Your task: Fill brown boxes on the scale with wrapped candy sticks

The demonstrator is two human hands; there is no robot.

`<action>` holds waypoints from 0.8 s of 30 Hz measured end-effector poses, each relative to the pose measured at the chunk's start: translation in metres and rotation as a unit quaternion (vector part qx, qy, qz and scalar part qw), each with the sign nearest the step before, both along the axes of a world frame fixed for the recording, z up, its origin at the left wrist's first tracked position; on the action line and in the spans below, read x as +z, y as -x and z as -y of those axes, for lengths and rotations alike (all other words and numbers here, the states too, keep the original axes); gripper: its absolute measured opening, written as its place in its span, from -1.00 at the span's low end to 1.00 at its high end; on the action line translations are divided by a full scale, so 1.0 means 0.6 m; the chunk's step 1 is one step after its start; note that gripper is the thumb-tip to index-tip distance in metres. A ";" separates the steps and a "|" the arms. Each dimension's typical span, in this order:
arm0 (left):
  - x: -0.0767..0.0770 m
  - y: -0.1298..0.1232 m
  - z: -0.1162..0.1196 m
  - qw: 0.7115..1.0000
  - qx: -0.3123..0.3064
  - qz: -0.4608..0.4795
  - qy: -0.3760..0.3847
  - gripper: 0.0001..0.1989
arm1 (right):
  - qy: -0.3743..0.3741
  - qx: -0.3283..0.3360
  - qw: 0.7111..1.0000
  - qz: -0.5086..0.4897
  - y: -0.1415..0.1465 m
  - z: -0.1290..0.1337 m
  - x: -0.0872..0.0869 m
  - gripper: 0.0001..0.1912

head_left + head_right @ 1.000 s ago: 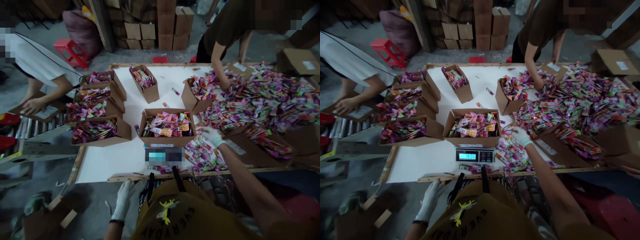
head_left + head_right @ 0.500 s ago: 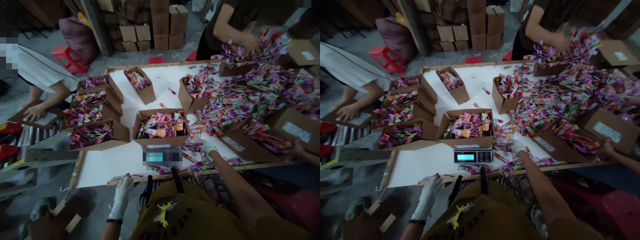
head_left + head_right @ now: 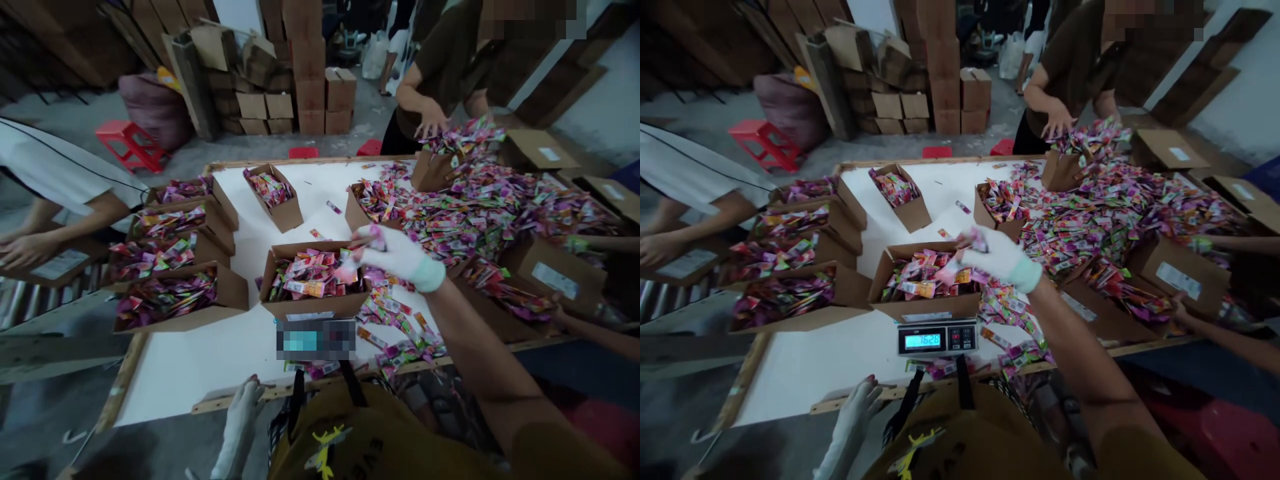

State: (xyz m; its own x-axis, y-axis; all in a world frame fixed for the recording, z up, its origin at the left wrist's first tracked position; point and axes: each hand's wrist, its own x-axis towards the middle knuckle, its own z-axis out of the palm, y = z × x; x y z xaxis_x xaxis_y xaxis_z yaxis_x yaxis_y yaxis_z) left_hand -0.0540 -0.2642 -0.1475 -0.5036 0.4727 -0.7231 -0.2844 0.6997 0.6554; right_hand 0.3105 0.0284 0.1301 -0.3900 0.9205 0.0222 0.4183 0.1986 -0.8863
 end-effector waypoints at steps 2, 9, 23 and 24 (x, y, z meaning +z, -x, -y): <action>0.010 -0.001 0.002 0.998 0.050 0.029 0.001 -0.65 | -0.046 0.030 0.997 0.061 0.028 -0.004 -0.010 -0.42; 0.066 0.052 0.000 0.988 0.146 0.023 -0.043 -0.70 | -0.067 -0.059 0.990 0.111 -0.060 0.003 -0.033 -0.61; 0.293 0.007 -0.369 0.940 -0.182 -0.098 -0.272 -0.51 | 0.072 -0.101 0.976 0.178 -0.055 0.048 -0.116 -0.61; 0.301 -0.002 -0.379 0.928 -0.235 -0.129 -0.258 -0.55 | 0.073 -0.095 0.972 0.201 -0.045 0.048 -0.122 -0.62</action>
State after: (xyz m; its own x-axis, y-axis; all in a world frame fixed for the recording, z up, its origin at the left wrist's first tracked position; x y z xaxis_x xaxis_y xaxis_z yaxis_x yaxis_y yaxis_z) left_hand -0.0525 -0.0369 0.0329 -0.2784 0.9343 -0.2228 0.1862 0.2801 0.9418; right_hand 0.3377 -0.0005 0.0568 -0.1621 0.9589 -0.2330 0.7531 -0.0323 -0.6571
